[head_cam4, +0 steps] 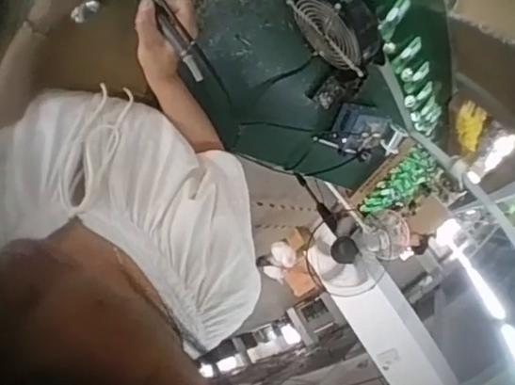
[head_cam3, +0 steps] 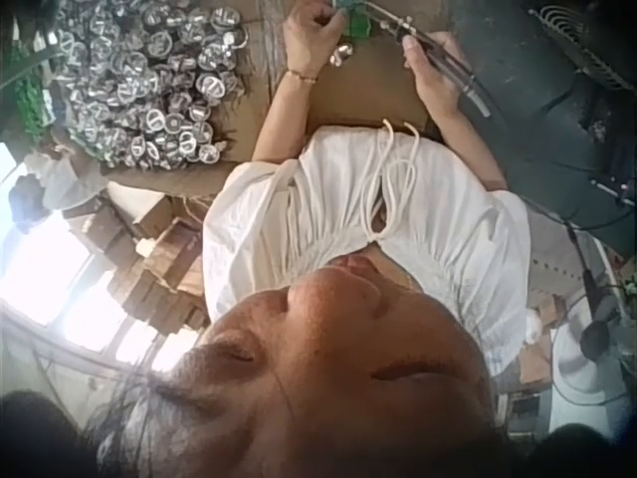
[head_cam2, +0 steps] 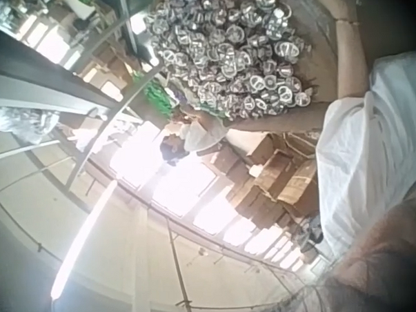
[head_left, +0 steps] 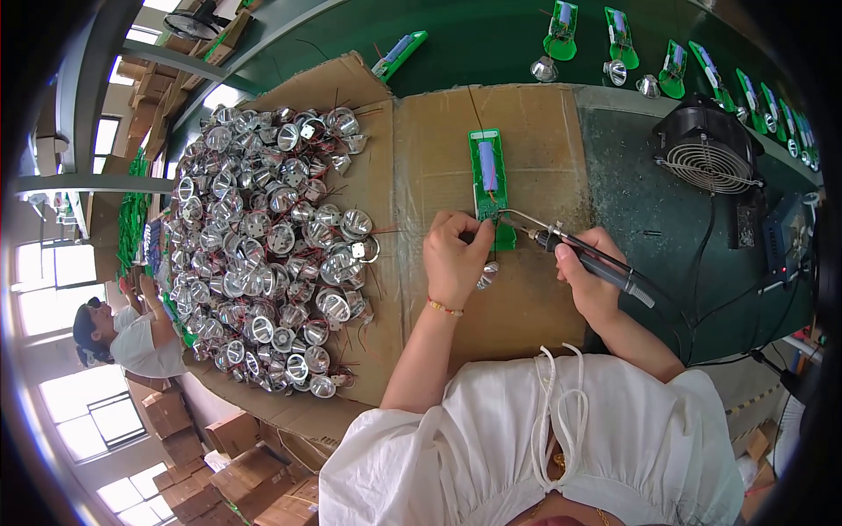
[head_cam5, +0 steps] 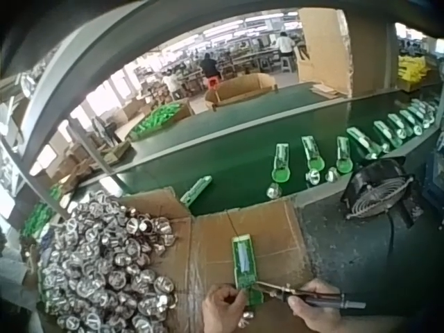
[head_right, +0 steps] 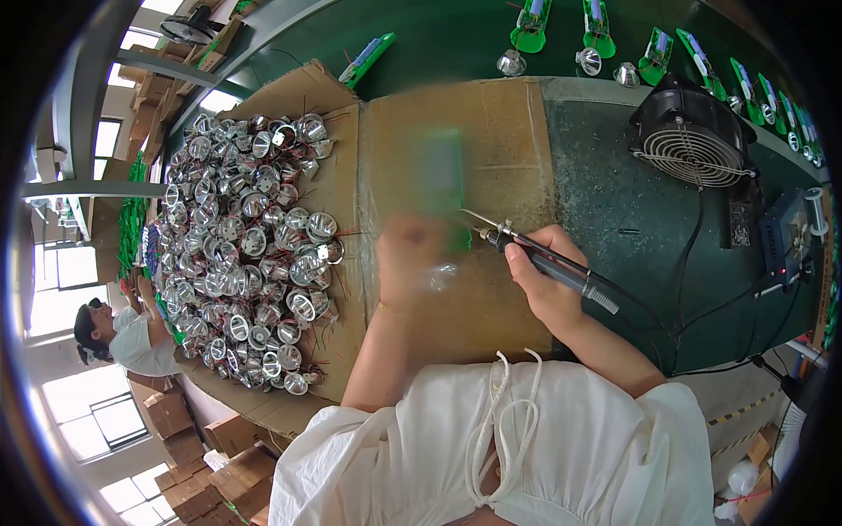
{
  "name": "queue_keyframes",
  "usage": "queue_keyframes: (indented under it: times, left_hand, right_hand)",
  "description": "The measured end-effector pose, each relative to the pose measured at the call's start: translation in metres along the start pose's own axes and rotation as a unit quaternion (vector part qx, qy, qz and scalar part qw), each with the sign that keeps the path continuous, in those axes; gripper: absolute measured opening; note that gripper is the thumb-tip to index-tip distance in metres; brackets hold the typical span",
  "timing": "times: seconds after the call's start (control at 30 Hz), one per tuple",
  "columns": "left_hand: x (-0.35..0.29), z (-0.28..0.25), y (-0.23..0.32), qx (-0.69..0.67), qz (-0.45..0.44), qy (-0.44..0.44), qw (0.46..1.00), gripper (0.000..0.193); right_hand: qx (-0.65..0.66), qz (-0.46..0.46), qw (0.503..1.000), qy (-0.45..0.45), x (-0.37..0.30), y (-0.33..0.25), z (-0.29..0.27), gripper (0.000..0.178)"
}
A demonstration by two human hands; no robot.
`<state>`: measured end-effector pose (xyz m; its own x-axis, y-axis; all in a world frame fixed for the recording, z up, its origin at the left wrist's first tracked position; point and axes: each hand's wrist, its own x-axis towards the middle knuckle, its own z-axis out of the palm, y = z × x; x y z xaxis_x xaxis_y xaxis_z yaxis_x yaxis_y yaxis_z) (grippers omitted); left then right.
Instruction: Soldering electronic components and wires onto small circuit boards for portable lights.
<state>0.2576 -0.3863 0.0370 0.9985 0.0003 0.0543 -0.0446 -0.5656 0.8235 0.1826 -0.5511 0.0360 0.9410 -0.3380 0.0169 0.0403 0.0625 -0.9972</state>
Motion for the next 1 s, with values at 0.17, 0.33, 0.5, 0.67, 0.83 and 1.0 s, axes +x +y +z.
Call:
queue_keyframes:
  times: [0.17,0.33,0.5,0.67,0.83,1.0]
  left_hand:
    - [0.0,-0.001,0.0,0.005,-0.006,-0.002,1.0,0.016]
    - [0.001,-0.002,-0.002,0.017,0.007,0.006,1.0,0.016]
    - [0.002,-0.002,0.001,0.018,-0.014,-0.002,1.0,0.016]
    - [0.005,-0.014,0.018,-0.135,-0.138,0.001,0.981,0.019]
    - [0.024,-0.02,0.013,0.128,0.009,-0.173,0.977,0.015]
    - [0.127,0.031,0.019,0.252,0.154,-0.075,0.952,0.016]
  right_hand:
    - [0.044,0.013,0.998,0.03,-0.004,-0.003,0.0,0.015]
    - [0.048,0.005,0.998,0.049,-0.005,-0.001,-0.018,0.015]
    - [0.055,0.036,0.996,0.06,-0.013,0.002,-0.031,0.014]
    - [0.034,0.029,0.996,0.081,-0.016,0.006,-0.041,0.012]
    - [0.016,0.035,0.995,0.097,-0.015,0.012,-0.051,0.013]
    - [0.009,0.023,0.996,0.087,-0.01,0.015,-0.051,0.013]
